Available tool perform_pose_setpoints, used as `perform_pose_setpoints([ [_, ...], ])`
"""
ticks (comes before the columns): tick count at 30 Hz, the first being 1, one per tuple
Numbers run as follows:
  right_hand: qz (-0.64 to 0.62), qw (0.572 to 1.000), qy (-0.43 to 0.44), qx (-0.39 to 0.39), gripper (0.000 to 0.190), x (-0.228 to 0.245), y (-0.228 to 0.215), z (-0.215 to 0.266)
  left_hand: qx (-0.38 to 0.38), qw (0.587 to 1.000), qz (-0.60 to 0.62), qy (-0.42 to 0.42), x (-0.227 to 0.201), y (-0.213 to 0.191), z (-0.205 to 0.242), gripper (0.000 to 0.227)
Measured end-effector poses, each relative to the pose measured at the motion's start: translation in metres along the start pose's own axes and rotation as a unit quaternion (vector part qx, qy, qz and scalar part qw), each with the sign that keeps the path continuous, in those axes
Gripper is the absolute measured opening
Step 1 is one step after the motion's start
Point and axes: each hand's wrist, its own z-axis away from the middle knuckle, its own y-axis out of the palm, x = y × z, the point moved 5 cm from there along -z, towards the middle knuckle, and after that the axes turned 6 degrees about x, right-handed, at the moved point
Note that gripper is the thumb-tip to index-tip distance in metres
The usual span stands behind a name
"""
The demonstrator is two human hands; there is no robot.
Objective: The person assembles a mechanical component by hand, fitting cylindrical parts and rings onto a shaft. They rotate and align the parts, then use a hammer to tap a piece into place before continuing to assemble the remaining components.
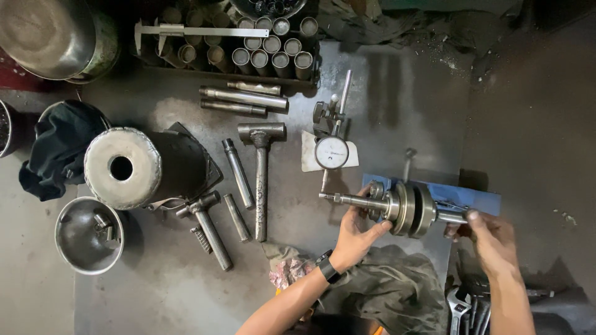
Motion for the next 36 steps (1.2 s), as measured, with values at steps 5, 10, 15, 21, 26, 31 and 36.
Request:
perform_pose_setpoints([
  [5,0.021,1.000,-0.008,0.014,0.023,0.001,-0.003,-0.001,-0.002,1.000,0.016,0.002,-0.003,0.001,0.000,0.091],
  [10,0.020,0.998,-0.042,0.030,0.029,0.006,-0.003,0.001,-0.005,1.000,0.017,-0.003,-0.004,0.001,0.000,0.091],
  [15,-0.068,0.996,-0.024,0.044,0.027,0.031,0.013,0.008,0.002,1.000,0.028,0.008,-0.001,0.000,0.000,0.090],
  [21,0.018,0.999,0.011,-0.025,0.034,-0.014,-0.008,-0.005,0.002,1.000,0.010,0.003,-0.006,0.000,0.001,0.091],
  [26,0.128,0.987,0.080,-0.062,0.037,-0.001,-0.005,0.002,-0.001,1.000,0.025,-0.004,-0.003,0.001,0.000,0.092],
  [31,0.022,1.000,-0.001,0.010,0.020,-0.002,-0.006,-0.003,-0.002,1.000,0.024,-0.001,-0.004,0.000,0.000,0.093],
  [36,0.003,0.998,-0.043,0.034,0.021,0.003,-0.004,-0.003,-0.006,1.000,0.020,-0.011,-0.003,0.000,0.000,0.093],
])
